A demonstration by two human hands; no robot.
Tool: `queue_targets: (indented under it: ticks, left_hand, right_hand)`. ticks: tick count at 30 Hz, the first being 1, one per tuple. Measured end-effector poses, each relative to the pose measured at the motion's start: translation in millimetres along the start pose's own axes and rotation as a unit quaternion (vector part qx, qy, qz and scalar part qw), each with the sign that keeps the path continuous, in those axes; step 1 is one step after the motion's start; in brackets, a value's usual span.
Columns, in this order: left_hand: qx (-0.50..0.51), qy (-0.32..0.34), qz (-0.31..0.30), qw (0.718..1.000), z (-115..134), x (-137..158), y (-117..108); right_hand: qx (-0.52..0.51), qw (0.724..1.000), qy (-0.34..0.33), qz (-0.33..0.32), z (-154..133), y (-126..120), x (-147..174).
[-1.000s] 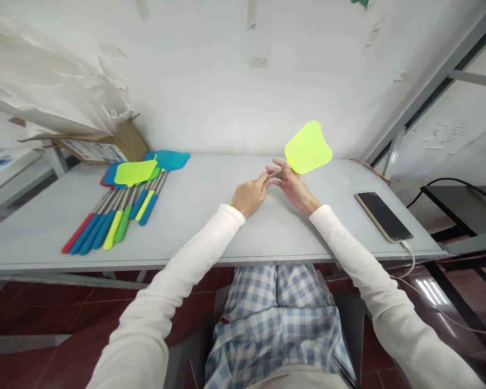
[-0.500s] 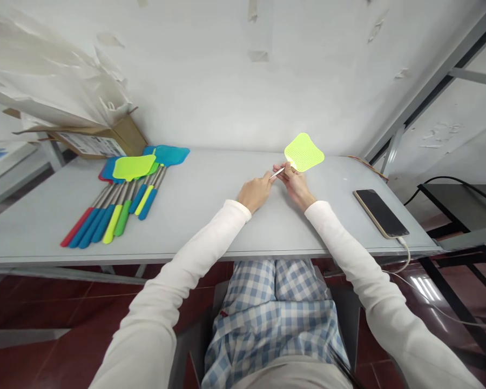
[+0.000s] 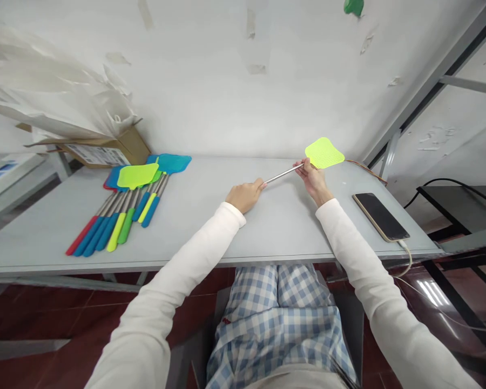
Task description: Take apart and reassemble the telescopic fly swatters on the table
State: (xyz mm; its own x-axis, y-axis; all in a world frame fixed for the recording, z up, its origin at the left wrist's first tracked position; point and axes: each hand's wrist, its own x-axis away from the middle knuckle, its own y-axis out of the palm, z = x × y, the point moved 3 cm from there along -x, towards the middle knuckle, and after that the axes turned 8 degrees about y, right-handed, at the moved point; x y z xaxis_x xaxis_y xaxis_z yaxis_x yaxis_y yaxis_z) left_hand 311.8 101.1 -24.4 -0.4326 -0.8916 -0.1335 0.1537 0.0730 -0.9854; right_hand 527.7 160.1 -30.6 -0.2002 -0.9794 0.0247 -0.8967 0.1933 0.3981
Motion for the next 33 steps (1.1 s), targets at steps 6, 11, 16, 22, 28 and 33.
queue_targets:
  ticks: [6, 11, 16, 22, 28, 33]
  left_hand:
    - [0.003, -0.005, 0.009, 1.0, -11.6, -0.8, 0.8]
    - [0.005, -0.015, 0.025, 1.0, -18.0, -0.5, 3.9]
    - [0.012, -0.007, 0.024, 1.0, -17.6, -0.9, 7.3]
    - [0.034, -0.017, 0.034, 0.999, -19.9, 0.0, 7.9]
    - [0.112, 0.045, 0.106, 0.987, -4.3, -9.7, -0.3]
    - [0.086, 0.083, 0.142, 0.983, 38.6, -45.0, -4.8]
  right_hand:
    - [0.0, 0.999, -0.017, -0.038, 2.0, 1.7, 1.7]
    - [0.024, 0.996, -0.003, -0.084, -3.5, 7.8, 10.1]
    - [0.021, 0.996, -0.018, -0.087, -6.7, 8.2, 10.4]
    - [0.043, 0.995, -0.02, -0.087, -9.4, 7.4, 13.2]
    - [0.019, 0.996, -0.039, -0.076, -8.9, 8.1, 15.9]
    - [0.021, 0.998, -0.03, -0.053, -6.5, 8.1, 15.6]
